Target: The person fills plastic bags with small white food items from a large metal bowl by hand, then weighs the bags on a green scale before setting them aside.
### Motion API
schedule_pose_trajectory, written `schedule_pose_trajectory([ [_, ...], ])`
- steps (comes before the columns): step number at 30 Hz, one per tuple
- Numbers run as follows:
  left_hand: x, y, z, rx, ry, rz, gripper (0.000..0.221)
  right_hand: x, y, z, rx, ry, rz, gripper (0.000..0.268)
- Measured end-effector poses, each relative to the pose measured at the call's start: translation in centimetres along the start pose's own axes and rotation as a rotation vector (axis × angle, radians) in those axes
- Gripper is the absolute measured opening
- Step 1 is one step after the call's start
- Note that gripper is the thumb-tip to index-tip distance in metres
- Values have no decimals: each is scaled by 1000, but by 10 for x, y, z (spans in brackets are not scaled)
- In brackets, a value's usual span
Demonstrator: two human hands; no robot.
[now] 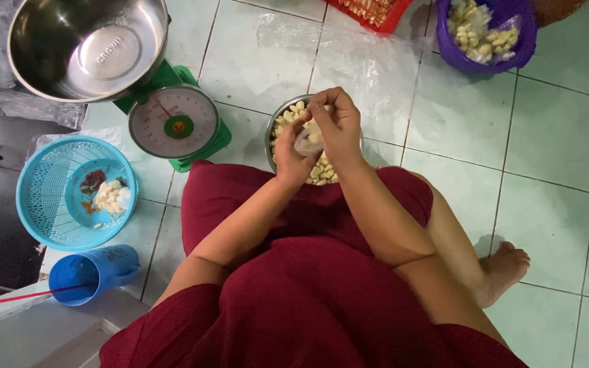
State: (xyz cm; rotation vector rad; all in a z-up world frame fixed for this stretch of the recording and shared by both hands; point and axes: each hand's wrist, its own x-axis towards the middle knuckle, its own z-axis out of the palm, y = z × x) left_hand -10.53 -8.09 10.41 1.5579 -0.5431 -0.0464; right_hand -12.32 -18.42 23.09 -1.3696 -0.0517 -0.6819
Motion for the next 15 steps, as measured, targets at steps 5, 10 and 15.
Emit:
schedule_pose_trajectory([
  [5,1,12,-2,-10,20,-67,72,-3,-6,3,-49,-32,-13,15],
  [10,4,6,-7,-5,57,-122,75,-9,1,-32,-290,-163,-35,14],
  [15,5,-2,-17,25,48,-60,80,-18,-6,-45,-1225,-653,-55,40],
])
